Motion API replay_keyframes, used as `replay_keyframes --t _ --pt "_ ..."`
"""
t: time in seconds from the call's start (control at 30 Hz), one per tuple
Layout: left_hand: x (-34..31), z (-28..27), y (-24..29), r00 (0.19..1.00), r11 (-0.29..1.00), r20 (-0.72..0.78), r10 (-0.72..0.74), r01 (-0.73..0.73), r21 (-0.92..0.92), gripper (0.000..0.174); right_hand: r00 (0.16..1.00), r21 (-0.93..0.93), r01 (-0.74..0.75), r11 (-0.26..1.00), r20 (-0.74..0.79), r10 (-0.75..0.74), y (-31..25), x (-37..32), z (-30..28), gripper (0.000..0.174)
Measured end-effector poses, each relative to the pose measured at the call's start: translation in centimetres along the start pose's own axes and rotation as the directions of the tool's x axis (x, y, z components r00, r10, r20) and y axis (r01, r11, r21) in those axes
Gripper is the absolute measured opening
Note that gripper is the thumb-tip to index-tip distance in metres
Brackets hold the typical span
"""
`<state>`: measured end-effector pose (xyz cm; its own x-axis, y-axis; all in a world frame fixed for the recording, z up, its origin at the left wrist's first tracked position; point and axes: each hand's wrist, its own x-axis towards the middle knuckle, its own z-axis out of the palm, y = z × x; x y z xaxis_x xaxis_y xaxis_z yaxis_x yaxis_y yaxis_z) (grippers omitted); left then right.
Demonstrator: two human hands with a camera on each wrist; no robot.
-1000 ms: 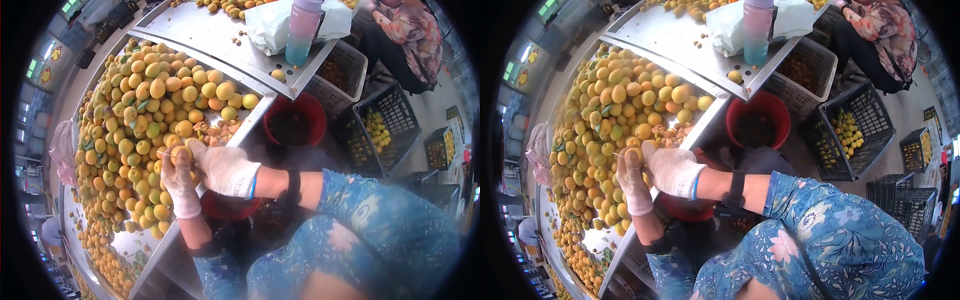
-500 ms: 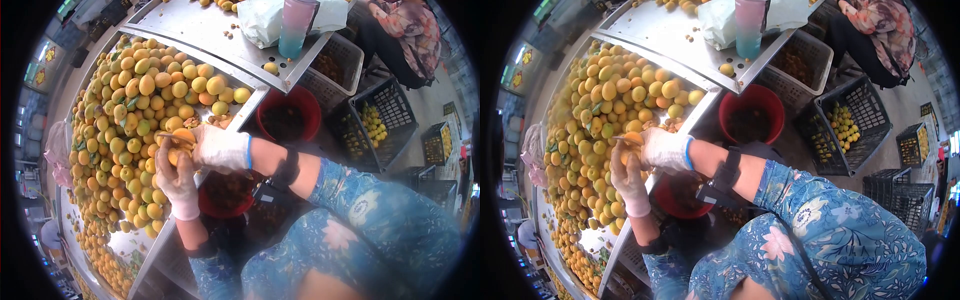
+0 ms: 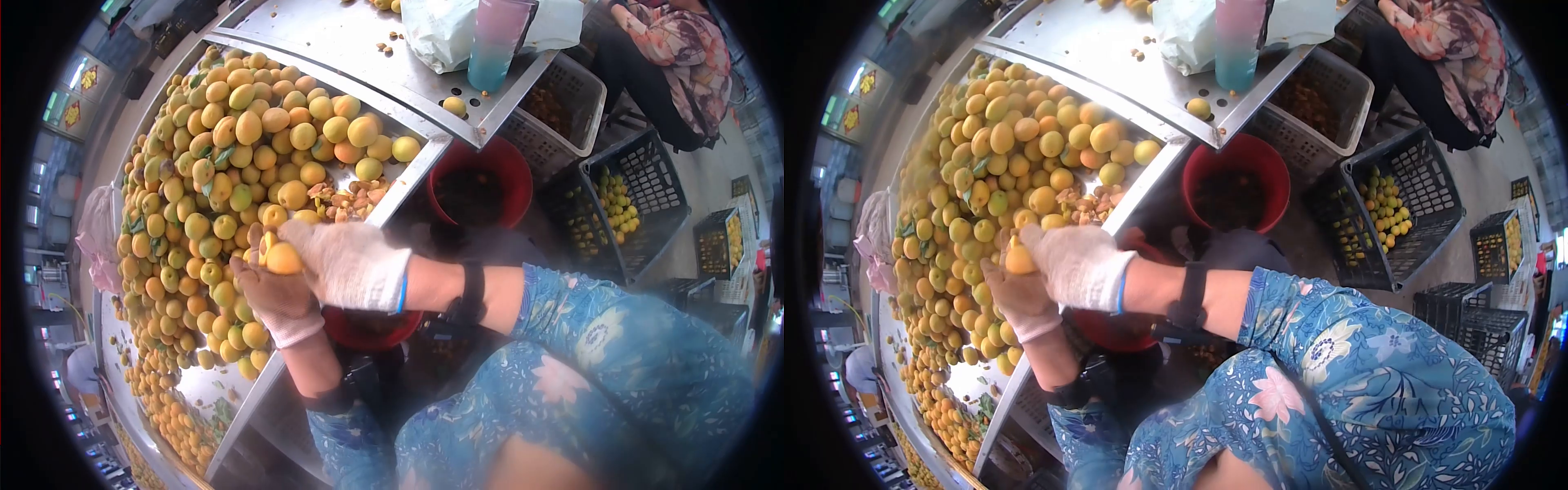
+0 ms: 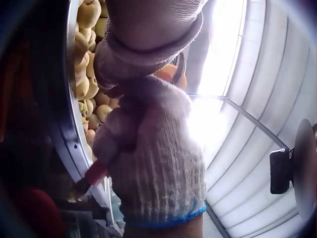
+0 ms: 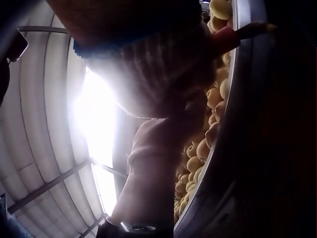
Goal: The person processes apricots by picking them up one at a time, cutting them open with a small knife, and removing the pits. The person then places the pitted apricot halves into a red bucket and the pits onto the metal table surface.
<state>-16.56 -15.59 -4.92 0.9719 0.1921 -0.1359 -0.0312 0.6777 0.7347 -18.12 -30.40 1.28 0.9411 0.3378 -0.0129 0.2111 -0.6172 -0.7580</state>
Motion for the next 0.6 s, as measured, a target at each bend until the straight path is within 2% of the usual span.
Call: replay_keyframes --t 0.03,0.07,0.1,0.13,0.17,0.2,0.23,0.27,0.3,0.33,0.37,0.4,0.43,0.5,0.53,0.6 --pt "-0.5 0.4 0.3 0.996 0.995 0.011 -0.09 0.091 -0.04 0.062 0.997 -0.022 -0.034 0.999 0.065 0.036 -0.6 -0.2 0.3 0.051" --pt "-1.2 1.6 0.8 0.983 0.98 0.028 -0.179 0.181 -0.078 0.064 0.997 -0.023 -0.034 0.999 0.068 0.035 -0.6 -0.4 0.4 0.051" --pt "-2.5 3.2 1.3 0.99 0.971 -0.067 -0.123 0.134 0.197 0.065 0.999 0.04 0.034 0.999 0.036 -0.035 -0.6 -0.6 0.5 0.055" --pt "-2.1 2.4 1.2 0.99 0.972 -0.067 -0.121 0.132 0.196 0.065 0.995 0.1 0.104 0.989 -0.002 -0.105 -0.4 -0.6 0.6 0.059" --pt "-1.3 1.2 1.0 0.983 0.983 -0.017 -0.183 0.182 -0.007 0.055 0.984 0.198 0.176 0.964 -0.059 -0.167 0.4 0.0 1.4 0.06" --pt "-0.8 0.2 0.9 0.972 0.949 0.045 -0.232 0.237 -0.206 0.046 0.984 0.198 0.178 0.964 -0.06 -0.17 1.1 0.7 2.1 0.06" --pt "-1.0 0.5 1.0 0.972 0.95 0.046 -0.232 0.236 -0.206 0.046 0.935 0.394 0.337 0.855 -0.247 -0.255 1.6 1.3 2.7 0.054" --pt "-1.3 1.0 1.2 0.988 0.988 0.033 -0.151 0.151 -0.008 0.054 0.854 0.532 0.499 0.684 -0.437 -0.283 0.8 1.6 1.5 0.048" --pt "-1.5 1.3 1.1 0.997 0.98 0.035 -0.069 0.061 0.189 0.064 0.996 0.914 0.093 0.394 -0.083 -0.042 0.8 0.8 -0.3 0.039" --pt "-0.5 0.9 1.9 0.869 0.93 0.428 -0.246 0.337 -0.15 0.06 0.924 0.832 0.359 0.423 -0.381 -0.034 0.7 2.1 -1.0 0.03" --pt "-1.1 0.9 1.4 0.946 0.968 0.215 -0.241 0.218 0.124 0.059 0.958 0.917 0.268 0.296 -0.287 0.022 1.4 1.5 -2.6 0.029" --pt "-2.6 3.6 1.6 0.987 0.901 0.01 -0.163 0.144 0.409 0.058 0.98 0.972 0.173 0.156 -0.185 0.066 1.2 0.7 -4.9 0.03" --pt "-2.9 4.2 1.5 0.984 0.872 -0.039 -0.173 0.172 0.459 0.058 0.965 0.97 0.223 0.094 -0.233 0.118 1.4 1.0 -5.3 0.031" --pt "-3.5 4.9 1.3 0.979 0.781 0.013 -0.202 0.153 0.605 0.057 0.937 0.95 0.309 -0.029 -0.299 0.181 1.8 1.3 -5.6 0.031" --pt "-3.6 5.1 1.2 0.975 0.724 0.022 -0.223 0.151 0.673 0.056 0.934 0.951 0.309 -0.024 -0.299 0.194 1.8 1.2 -5.6 0.031" --pt "-3.8 5.2 0.4 0.974 0.724 0.031 -0.222 0.144 0.674 0.054 0.901 0.922 0.387 -0.014 -0.376 0.215 1.4 0.8 -5.7 0.031"
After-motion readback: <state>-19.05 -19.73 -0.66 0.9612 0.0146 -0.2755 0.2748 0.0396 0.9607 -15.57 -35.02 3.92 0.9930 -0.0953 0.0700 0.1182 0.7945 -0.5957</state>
